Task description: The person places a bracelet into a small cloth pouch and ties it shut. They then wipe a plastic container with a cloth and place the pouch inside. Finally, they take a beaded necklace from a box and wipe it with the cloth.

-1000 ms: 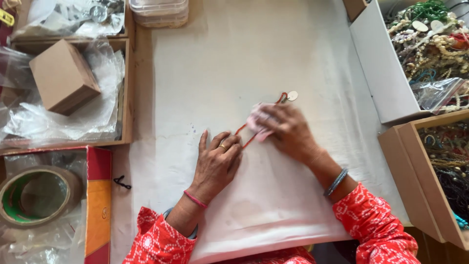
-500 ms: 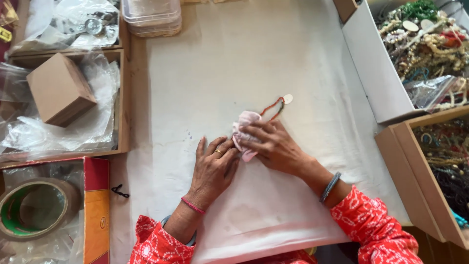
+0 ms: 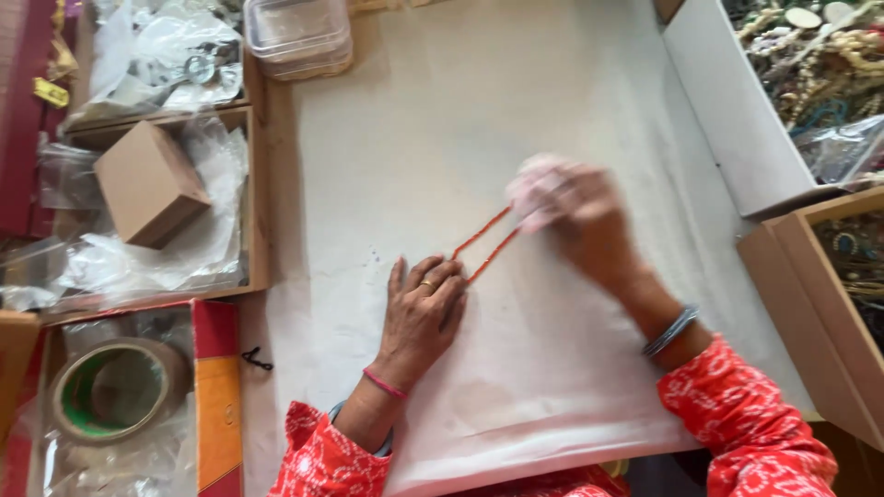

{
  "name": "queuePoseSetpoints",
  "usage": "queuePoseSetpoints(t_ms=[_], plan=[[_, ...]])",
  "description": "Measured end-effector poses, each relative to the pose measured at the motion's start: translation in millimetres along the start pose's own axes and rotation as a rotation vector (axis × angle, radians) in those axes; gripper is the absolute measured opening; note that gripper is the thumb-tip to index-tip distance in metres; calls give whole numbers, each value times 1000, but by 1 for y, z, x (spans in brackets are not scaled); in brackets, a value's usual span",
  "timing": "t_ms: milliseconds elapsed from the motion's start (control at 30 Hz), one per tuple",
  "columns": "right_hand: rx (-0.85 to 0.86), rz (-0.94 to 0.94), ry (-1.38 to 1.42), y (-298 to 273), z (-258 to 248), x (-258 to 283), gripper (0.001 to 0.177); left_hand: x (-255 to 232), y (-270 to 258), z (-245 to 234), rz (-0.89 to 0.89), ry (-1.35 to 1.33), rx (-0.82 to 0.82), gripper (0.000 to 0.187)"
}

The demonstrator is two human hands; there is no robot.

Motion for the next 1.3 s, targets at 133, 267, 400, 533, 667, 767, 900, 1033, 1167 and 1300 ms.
queuePoseSetpoints(t_ms=[133,267,400,533,667,767,900,1033,1167,1300], plan=[[248,-505,101,-16,23,62,35,1,1,1,7,4,15,22],[281,-353,-13,-3,12,37,45,0,1,1,-3,15,16,22],[215,-73,-71,9,-1,-15,41,1,-2,0,-8,21,11,22],[152,73,-289,3,4,-25,38,0,-1,0,-1,19,2,21],[165,-321,21,-17,25,42,38,0,1,-1,-3,15,7,21],[248,-463,21,-18,28,60,42,-2,2,-2,1,11,15,21],[284,-261,-152,5,11,24,43,-2,2,-3,5,16,-5,21],[176,-31,-77,6,9,-50,46,-3,1,-8,9,30,-39,14],[50,238,-117,1,7,-88,41,0,0,-12,-35,55,-73,9],[25,302,-35,3,5,-81,40,-7,20,-22,-77,19,-100,10]])
Point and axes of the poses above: each hand's wrist, its own y-axis towards the middle knuckle, its own z-axis out of the palm, x = y × z, the point moved 4 cm from there along y, towards the middle knuckle, and after that the axes turned 1 degree about z, right-handed, at the moved point
